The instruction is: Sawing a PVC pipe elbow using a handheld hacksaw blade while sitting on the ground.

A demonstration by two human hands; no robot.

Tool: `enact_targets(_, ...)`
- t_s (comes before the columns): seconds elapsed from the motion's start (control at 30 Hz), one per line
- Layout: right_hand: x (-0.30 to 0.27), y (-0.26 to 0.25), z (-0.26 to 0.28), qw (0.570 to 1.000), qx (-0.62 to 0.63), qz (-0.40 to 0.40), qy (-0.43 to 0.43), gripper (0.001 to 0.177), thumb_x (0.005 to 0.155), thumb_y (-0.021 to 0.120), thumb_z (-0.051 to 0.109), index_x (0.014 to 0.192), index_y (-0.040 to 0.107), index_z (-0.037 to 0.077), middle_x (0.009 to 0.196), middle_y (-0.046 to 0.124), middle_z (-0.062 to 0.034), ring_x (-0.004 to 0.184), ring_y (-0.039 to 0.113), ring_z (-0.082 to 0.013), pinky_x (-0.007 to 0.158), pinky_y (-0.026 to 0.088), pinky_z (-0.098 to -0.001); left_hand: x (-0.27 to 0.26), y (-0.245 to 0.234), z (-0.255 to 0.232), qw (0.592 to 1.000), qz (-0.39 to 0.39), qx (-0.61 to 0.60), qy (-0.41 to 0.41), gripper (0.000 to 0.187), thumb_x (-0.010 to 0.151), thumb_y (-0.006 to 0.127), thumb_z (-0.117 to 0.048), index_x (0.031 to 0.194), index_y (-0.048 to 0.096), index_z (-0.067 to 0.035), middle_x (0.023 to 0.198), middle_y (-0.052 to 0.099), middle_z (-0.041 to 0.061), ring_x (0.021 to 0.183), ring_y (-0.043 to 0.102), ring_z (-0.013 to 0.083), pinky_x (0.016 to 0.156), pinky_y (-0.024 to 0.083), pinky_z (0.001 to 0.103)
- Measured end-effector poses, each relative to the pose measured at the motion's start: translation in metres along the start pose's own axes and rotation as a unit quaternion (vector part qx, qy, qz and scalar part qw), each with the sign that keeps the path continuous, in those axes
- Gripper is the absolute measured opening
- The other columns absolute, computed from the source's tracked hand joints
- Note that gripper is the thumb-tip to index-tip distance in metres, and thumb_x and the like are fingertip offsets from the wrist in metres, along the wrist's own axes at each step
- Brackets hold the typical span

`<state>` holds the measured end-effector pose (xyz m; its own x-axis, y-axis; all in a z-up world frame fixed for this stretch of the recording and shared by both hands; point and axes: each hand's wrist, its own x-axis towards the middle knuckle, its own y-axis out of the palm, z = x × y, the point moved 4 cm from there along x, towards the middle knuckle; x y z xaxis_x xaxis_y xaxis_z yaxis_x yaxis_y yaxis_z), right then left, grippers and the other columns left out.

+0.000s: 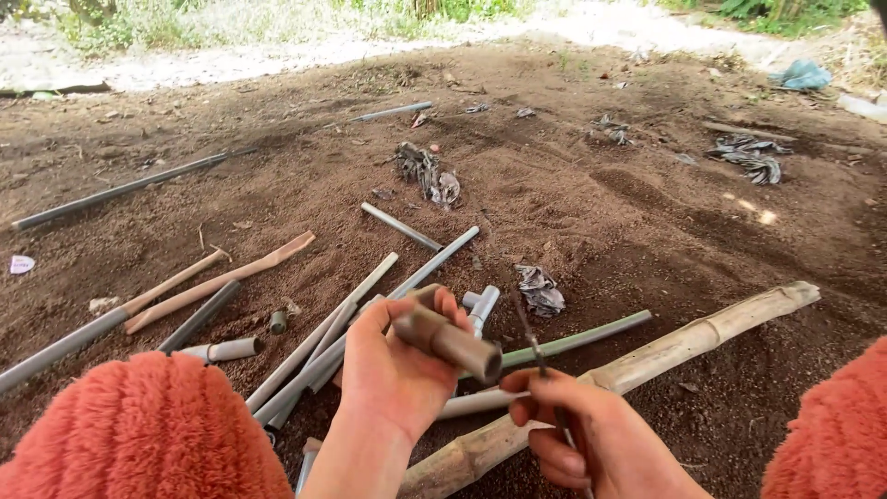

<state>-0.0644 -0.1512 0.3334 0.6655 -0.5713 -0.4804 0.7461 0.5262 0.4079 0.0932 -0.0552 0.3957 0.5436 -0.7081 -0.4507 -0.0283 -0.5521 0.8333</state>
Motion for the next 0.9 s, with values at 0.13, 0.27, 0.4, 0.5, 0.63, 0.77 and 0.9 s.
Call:
enact_targets(0.13,0.002,-0.019,0.008,0.993,-0.07,0.004,-0.094,0.079,0.105,0.041,0.061,0.15,0.074,0.006,0.063,0.064,-0.0154,0.033,0.025,-0.0095,0.032,0.011,-0.0306,0.029,-0.02,0.013,0.999,0.011,0.006,-0.043,0.063,0.098,0.073,-0.062,0.129,0.071,-0.006,0.077,0.058,-0.004,0.055,0.05,0.0024,0.043,0.04,0.013)
enact_targets(0.27,0.001,-0.033,0.014,0.988,-0.031,-0.051,-0.14,0.043,0.11,0.049,0.015,0.133,0.079,-0.006,0.072,0.06,-0.0215,0.047,0.039,-0.0216,0.042,0.026,-0.037,0.039,-0.016,0.026,0.974,0.185,0.014,-0.132,0.053,0.104,0.062,-0.057,0.117,0.063,-0.006,0.066,0.054,-0.008,0.051,0.047,0.0015,0.038,0.034,0.016)
enact_targets(0.4,-0.017,-0.02,0.021,0.984,-0.058,-0.088,-0.144,0.074,0.077,0.037,-0.025,0.138,0.074,-0.008,0.101,0.074,-0.0309,0.053,0.046,-0.0273,0.038,0.025,-0.0339,0.034,-0.014,0.032,0.98,0.086,0.166,-0.062,0.048,0.109,0.055,-0.05,0.116,0.065,-0.004,0.084,0.059,0.004,0.067,0.055,0.0113,0.052,0.047,0.024)
enact_targets(0.5,-0.032,-0.006,0.02,0.949,-0.204,-0.041,-0.237,0.053,0.1,0.056,0.017,0.15,0.073,0.009,0.074,0.083,-0.0194,0.039,0.039,-0.0127,0.037,0.026,-0.0277,0.026,-0.024,0.032,0.977,0.009,0.208,-0.041,0.048,0.113,0.05,-0.047,0.122,0.064,-0.002,0.083,0.06,0.009,0.068,0.056,0.016,0.062,0.053,0.033)
enact_targets(0.63,-0.022,0.0,0.004,0.944,-0.244,0.025,-0.221,0.067,0.101,0.051,0.038,0.167,0.05,0.029,0.069,0.078,-0.0117,0.036,0.035,-0.01,0.033,0.02,-0.0287,0.03,-0.035,0.031,0.964,-0.048,0.261,-0.026,0.053,0.115,0.044,-0.043,0.116,0.067,0.004,0.083,0.062,0.011,0.065,0.054,0.0158,0.053,0.047,0.031)
enact_targets(0.77,-0.011,-0.003,-0.015,0.954,-0.207,0.082,-0.2,0.069,0.099,0.061,0.03,0.168,0.055,0.03,0.061,0.069,-0.0096,0.045,0.049,-0.0114,0.045,0.027,-0.0269,0.026,-0.04,0.034,0.936,-0.085,0.342,-0.003,0.038,0.111,0.046,-0.033,0.097,0.057,0.001,0.071,0.056,0.017,0.054,0.048,0.0263,0.048,0.037,0.037)
enact_targets(0.9,-0.016,0.003,-0.014,0.95,-0.214,0.096,-0.206,0.081,0.092,0.076,0.031,0.17,0.052,0.028,0.059,0.063,-0.0045,0.051,0.051,-0.0119,0.047,0.033,-0.0281,0.029,-0.045,0.034,0.936,-0.065,0.346,0.018,0.034,0.107,0.048,-0.031,0.087,0.054,-0.005,0.068,0.054,0.015,0.054,0.046,0.0251,0.049,0.037,0.037)
